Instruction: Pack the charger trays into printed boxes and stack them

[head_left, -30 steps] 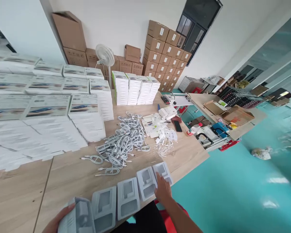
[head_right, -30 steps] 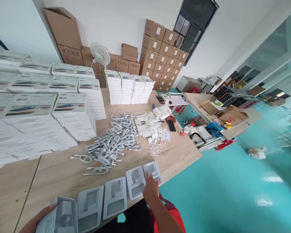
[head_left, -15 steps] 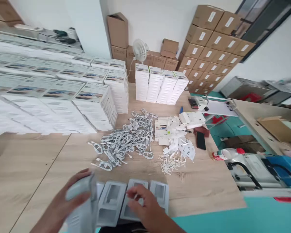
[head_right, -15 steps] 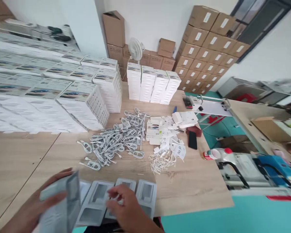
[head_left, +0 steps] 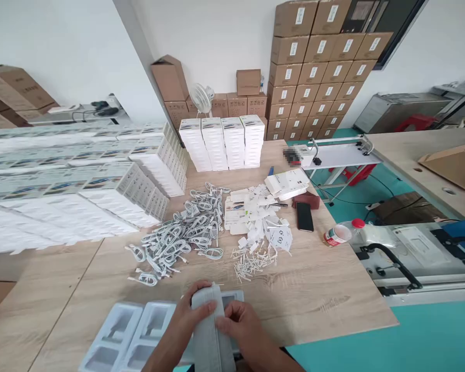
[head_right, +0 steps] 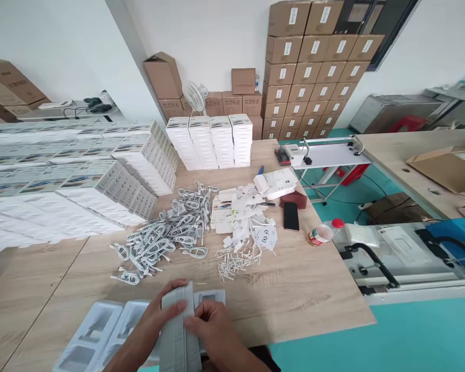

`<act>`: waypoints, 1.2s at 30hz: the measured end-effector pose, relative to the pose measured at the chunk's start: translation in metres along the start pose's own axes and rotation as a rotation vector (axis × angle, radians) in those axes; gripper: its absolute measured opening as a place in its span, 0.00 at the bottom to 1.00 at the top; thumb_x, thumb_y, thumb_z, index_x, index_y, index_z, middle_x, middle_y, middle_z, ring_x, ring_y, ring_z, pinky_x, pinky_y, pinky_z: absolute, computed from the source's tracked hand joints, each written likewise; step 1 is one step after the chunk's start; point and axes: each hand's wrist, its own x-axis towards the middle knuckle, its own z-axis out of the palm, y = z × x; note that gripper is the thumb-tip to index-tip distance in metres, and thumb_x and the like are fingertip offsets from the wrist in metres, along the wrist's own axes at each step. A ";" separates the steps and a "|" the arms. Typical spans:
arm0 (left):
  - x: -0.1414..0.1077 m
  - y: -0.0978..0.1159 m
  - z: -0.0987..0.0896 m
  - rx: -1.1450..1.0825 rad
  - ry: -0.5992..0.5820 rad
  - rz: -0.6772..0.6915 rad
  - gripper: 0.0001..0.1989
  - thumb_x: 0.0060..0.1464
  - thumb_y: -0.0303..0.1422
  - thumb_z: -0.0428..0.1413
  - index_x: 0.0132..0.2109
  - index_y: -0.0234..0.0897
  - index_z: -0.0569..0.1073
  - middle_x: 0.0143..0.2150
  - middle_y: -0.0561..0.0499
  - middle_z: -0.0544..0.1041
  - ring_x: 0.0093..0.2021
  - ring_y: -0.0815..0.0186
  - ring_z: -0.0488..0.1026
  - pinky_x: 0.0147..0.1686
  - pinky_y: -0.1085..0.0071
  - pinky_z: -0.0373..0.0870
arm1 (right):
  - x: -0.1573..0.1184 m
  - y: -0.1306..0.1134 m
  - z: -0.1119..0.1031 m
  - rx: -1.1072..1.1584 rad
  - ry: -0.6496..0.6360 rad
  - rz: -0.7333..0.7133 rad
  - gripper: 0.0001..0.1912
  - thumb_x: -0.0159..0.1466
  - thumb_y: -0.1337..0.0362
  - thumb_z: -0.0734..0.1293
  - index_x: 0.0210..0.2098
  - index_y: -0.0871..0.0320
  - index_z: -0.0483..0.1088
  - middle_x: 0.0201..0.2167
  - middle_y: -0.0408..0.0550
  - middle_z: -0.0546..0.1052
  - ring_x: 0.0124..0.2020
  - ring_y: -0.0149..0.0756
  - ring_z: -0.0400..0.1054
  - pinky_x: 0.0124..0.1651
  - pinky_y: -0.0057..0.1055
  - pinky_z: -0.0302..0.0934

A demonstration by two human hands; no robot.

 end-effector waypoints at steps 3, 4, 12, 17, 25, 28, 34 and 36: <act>0.003 -0.007 -0.012 -0.173 -0.069 -0.054 0.24 0.42 0.42 0.65 0.46 0.39 0.73 0.38 0.51 0.77 0.36 0.59 0.73 0.35 0.68 0.68 | -0.002 -0.005 -0.020 0.114 0.129 -0.040 0.24 0.49 0.48 0.76 0.22 0.58 0.63 0.19 0.37 0.67 0.22 0.25 0.56 0.27 0.25 0.50; 0.003 -0.010 -0.019 -0.242 -0.076 -0.079 0.24 0.43 0.42 0.65 0.48 0.39 0.72 0.35 0.53 0.77 0.34 0.60 0.72 0.34 0.68 0.68 | -0.003 -0.007 -0.032 0.127 0.203 -0.065 0.23 0.50 0.47 0.76 0.23 0.59 0.65 0.19 0.37 0.68 0.22 0.26 0.57 0.27 0.24 0.51; -0.003 -0.021 -0.091 -0.526 0.079 -0.147 0.34 0.43 0.42 0.66 0.58 0.43 0.67 0.32 0.54 0.75 0.32 0.60 0.72 0.32 0.66 0.71 | -0.020 0.020 -0.139 0.002 0.569 0.026 0.30 0.47 0.38 0.71 0.34 0.59 0.74 0.28 0.50 0.79 0.32 0.45 0.73 0.35 0.39 0.67; 0.001 -0.021 -0.062 -0.369 0.131 0.007 0.29 0.42 0.41 0.67 0.52 0.43 0.71 0.39 0.51 0.74 0.33 0.61 0.71 0.32 0.68 0.69 | -0.019 0.024 -0.139 -0.369 0.681 -0.004 0.27 0.43 0.41 0.73 0.31 0.57 0.76 0.35 0.53 0.79 0.44 0.52 0.71 0.45 0.41 0.65; 0.001 -0.009 0.047 -0.111 -0.005 0.376 0.21 0.36 0.26 0.66 0.42 0.41 0.76 0.59 0.43 0.63 0.61 0.50 0.62 0.58 0.59 0.60 | -0.036 -0.022 -0.037 -0.488 -0.060 -0.157 0.17 0.62 0.49 0.66 0.40 0.55 0.74 0.38 0.48 0.77 0.42 0.43 0.68 0.48 0.36 0.61; -0.006 -0.011 0.057 -0.100 -0.075 0.364 0.22 0.37 0.26 0.67 0.43 0.41 0.75 0.59 0.43 0.61 0.63 0.50 0.59 0.59 0.59 0.57 | -0.042 -0.018 -0.031 -0.360 -0.061 -0.116 0.16 0.60 0.49 0.69 0.32 0.57 0.74 0.32 0.47 0.75 0.37 0.39 0.65 0.42 0.33 0.60; -0.010 -0.017 0.059 -0.188 -0.160 0.325 0.23 0.36 0.31 0.69 0.43 0.40 0.75 0.59 0.42 0.60 0.62 0.48 0.59 0.59 0.57 0.57 | -0.047 0.000 -0.047 0.011 0.037 0.019 0.16 0.52 0.55 0.76 0.23 0.58 0.70 0.23 0.43 0.72 0.27 0.32 0.61 0.32 0.28 0.56; -0.009 -0.015 0.060 -0.190 -0.178 0.324 0.23 0.36 0.31 0.69 0.44 0.40 0.75 0.60 0.43 0.59 0.60 0.48 0.61 0.58 0.57 0.59 | -0.047 0.001 -0.048 0.096 0.061 0.022 0.16 0.51 0.56 0.78 0.22 0.58 0.70 0.23 0.43 0.73 0.27 0.31 0.62 0.32 0.28 0.57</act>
